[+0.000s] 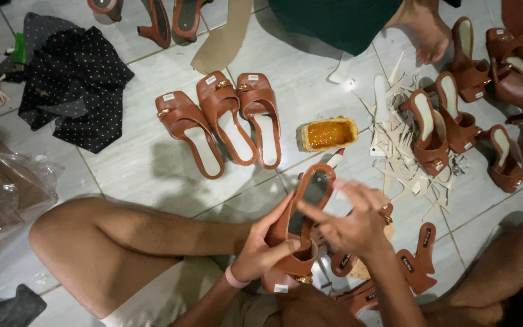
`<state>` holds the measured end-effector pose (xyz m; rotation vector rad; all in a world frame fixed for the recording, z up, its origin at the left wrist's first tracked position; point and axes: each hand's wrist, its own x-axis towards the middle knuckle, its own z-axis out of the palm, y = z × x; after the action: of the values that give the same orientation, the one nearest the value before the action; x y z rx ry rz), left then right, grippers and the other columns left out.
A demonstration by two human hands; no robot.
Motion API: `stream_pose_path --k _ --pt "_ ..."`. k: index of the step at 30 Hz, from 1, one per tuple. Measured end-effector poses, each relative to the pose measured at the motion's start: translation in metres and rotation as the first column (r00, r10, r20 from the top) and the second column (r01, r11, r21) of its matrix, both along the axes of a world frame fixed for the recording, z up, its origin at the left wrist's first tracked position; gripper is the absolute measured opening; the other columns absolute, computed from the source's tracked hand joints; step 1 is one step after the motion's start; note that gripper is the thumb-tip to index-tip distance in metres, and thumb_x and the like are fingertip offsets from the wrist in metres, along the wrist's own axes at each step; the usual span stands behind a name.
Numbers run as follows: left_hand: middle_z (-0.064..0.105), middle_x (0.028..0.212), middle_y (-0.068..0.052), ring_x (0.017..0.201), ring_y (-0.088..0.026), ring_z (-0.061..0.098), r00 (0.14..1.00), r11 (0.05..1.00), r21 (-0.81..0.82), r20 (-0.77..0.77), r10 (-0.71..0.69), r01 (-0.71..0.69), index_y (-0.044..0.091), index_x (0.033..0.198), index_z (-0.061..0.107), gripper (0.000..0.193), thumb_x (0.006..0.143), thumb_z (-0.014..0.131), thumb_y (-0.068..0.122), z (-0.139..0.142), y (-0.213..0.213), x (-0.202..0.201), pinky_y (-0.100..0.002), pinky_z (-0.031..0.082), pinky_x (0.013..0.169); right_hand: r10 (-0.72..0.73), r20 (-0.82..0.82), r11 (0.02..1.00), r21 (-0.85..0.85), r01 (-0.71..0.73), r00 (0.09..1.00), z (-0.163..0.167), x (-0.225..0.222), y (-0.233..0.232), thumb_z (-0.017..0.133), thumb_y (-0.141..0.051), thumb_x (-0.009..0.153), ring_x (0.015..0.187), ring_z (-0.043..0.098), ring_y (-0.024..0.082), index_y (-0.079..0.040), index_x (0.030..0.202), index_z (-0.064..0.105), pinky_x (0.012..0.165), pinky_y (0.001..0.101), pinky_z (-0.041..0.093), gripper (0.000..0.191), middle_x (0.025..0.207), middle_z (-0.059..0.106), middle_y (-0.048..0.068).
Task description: The person applies adhesive to the sole of a brown slide sandal using a brush, then inserts a white insole and presses it into place. The person repeats this process on a second sandal, handling each shoe one at a time.
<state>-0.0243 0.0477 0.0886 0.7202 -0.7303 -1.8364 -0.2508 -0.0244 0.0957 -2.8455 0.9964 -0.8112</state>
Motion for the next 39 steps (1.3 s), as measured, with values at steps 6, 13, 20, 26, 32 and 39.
stream_pose_path --k 6,13,20,26,32,39 --pt "0.046 0.158 -0.012 0.12 -0.011 0.052 0.997 1.0 -0.007 0.074 -0.001 0.001 -0.004 0.165 0.028 0.085 0.089 0.065 -0.009 -0.002 0.003 0.0 -0.026 0.045 0.103 0.053 -0.008 0.987 -0.152 -0.053 0.999 -0.003 -0.007 -0.003 0.029 -0.053 0.111 0.123 0.038 0.02 -0.05 0.126 0.07 0.102 0.0385 0.031 0.045 0.148 0.041 0.006" --pt "0.049 0.154 -0.01 0.111 -0.01 0.059 1.0 0.999 0.047 -0.007 -0.001 0.002 -0.001 0.164 0.027 0.084 0.089 0.062 -0.01 -0.002 0.001 -0.002 -0.025 0.051 0.096 0.023 -0.153 0.997 -0.074 -0.034 0.988 -0.018 -0.013 0.007 0.033 -0.057 0.112 0.127 0.039 0.018 -0.047 0.128 0.071 0.105 0.0387 0.03 0.042 0.144 0.042 0.0" --pt "0.048 0.156 -0.01 0.113 -0.007 0.058 1.0 1.0 0.001 0.002 -0.019 0.019 -0.001 0.165 0.027 0.083 0.091 0.063 -0.013 -0.001 0.002 0.0 -0.024 0.051 0.097 -0.035 -0.08 0.998 -0.048 0.031 0.996 -0.015 -0.024 0.006 0.032 -0.058 0.111 0.126 0.034 0.018 -0.047 0.132 0.074 0.111 0.0358 0.027 0.048 0.145 0.041 0.002" --pt "0.042 0.162 -0.007 0.11 -0.007 0.057 1.0 1.0 0.028 -0.01 -0.014 0.014 0.0 0.163 0.025 0.083 0.09 0.061 -0.011 0.004 -0.003 -0.002 -0.024 0.052 0.092 0.062 -0.153 0.98 -0.177 -0.089 0.986 -0.021 -0.012 0.008 0.038 -0.056 0.113 0.132 0.032 0.021 -0.046 0.121 0.073 0.111 0.0407 0.024 0.037 0.146 0.039 0.0" --pt "0.047 0.156 -0.009 0.104 -0.009 0.058 0.999 0.999 0.026 0.027 -0.033 0.032 0.0 0.165 0.026 0.084 0.09 0.063 -0.012 -0.001 0.001 -0.003 -0.025 0.053 0.092 -0.001 -0.056 0.976 -0.216 -0.011 0.998 -0.024 -0.019 0.004 0.04 -0.059 0.11 0.134 0.031 0.02 -0.046 0.129 0.071 0.113 0.0392 0.022 0.039 0.151 0.036 -0.002" --pt "0.049 0.154 -0.008 0.111 -0.008 0.056 0.999 1.0 -0.009 0.04 -0.006 0.007 0.0 0.165 0.027 0.084 0.09 0.064 -0.01 -0.003 0.0 -0.003 -0.024 0.05 0.096 0.06 -0.149 0.987 -0.138 -0.081 0.987 -0.023 -0.015 0.012 0.039 -0.056 0.113 0.133 0.032 0.018 -0.051 0.123 0.072 0.114 0.0367 0.025 0.034 0.149 0.039 -0.004"
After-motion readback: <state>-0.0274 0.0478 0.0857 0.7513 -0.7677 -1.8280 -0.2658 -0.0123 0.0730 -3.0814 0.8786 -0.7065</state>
